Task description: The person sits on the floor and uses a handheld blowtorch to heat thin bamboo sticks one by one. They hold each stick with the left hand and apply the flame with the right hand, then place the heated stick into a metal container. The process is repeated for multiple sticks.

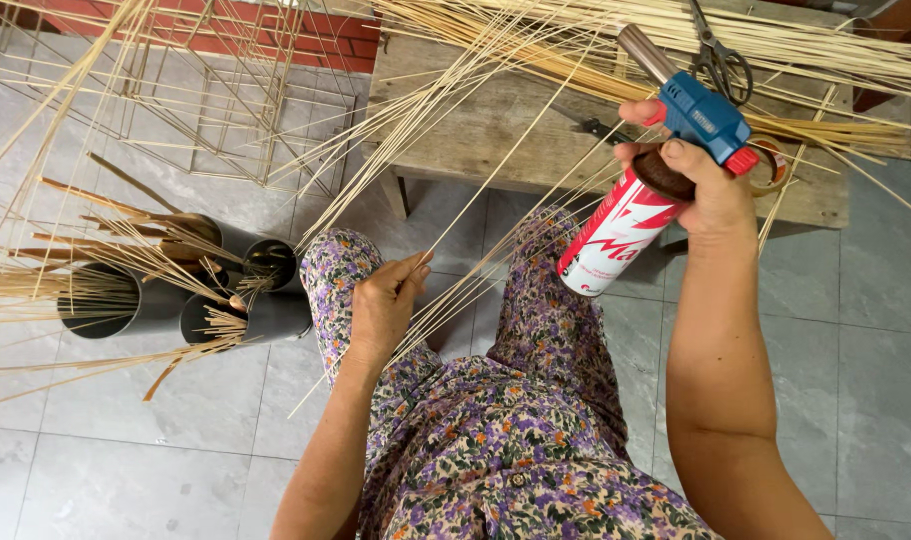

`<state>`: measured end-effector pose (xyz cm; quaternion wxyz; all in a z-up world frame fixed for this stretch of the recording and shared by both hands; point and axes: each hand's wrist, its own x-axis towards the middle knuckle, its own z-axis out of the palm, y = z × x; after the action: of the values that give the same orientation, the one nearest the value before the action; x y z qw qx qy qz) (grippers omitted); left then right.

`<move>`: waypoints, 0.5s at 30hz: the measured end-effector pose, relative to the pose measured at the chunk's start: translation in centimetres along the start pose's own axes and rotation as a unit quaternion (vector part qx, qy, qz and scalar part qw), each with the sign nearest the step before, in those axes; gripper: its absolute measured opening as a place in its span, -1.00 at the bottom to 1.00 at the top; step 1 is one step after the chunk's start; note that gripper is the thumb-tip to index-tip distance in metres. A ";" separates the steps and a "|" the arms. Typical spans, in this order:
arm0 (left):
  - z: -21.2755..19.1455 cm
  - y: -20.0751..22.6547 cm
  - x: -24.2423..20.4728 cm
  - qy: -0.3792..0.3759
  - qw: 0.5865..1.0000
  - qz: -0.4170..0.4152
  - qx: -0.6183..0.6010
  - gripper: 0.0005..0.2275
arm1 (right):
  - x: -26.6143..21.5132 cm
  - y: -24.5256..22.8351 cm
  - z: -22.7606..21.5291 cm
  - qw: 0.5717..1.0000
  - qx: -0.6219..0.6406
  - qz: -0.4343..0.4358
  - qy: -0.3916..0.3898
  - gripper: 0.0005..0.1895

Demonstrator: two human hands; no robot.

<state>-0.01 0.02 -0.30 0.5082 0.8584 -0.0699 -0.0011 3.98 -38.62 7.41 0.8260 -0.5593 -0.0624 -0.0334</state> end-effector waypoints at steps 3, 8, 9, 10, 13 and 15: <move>0.0 -0.1 -0.1 0.000 1.000 0.006 -0.015 -0.79 | -0.7 0.3 0.6 1.000 -0.011 0.007 -0.015 -0.42; 0.0 -0.5 0.2 -0.011 1.000 -0.003 0.009 -0.79 | -2.8 1.0 2.4 0.996 -0.038 0.060 -0.058 -0.34; 0.0 -0.6 0.2 -0.011 1.000 -0.001 0.013 -0.79 | -3.0 1.0 2.5 0.995 -0.039 0.070 -0.064 -0.34; 0.0 -0.6 0.0 -0.009 1.000 0.003 0.010 -0.79 | -3.0 1.1 2.4 0.996 -0.035 0.065 -0.056 -0.34; 0.0 -0.6 0.0 -0.006 1.000 0.011 0.007 -0.79 | -2.0 0.9 1.5 0.998 -0.022 0.045 -0.028 -0.36; 0.0 -0.5 -0.1 -0.006 1.000 0.005 0.012 -0.79 | -1.0 0.6 0.6 0.999 -0.011 0.031 -0.003 -0.38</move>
<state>-0.02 0.28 -0.73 0.4970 0.8643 -0.0775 -0.0030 2.99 -37.81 6.95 0.8200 -0.5704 -0.0476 -0.0069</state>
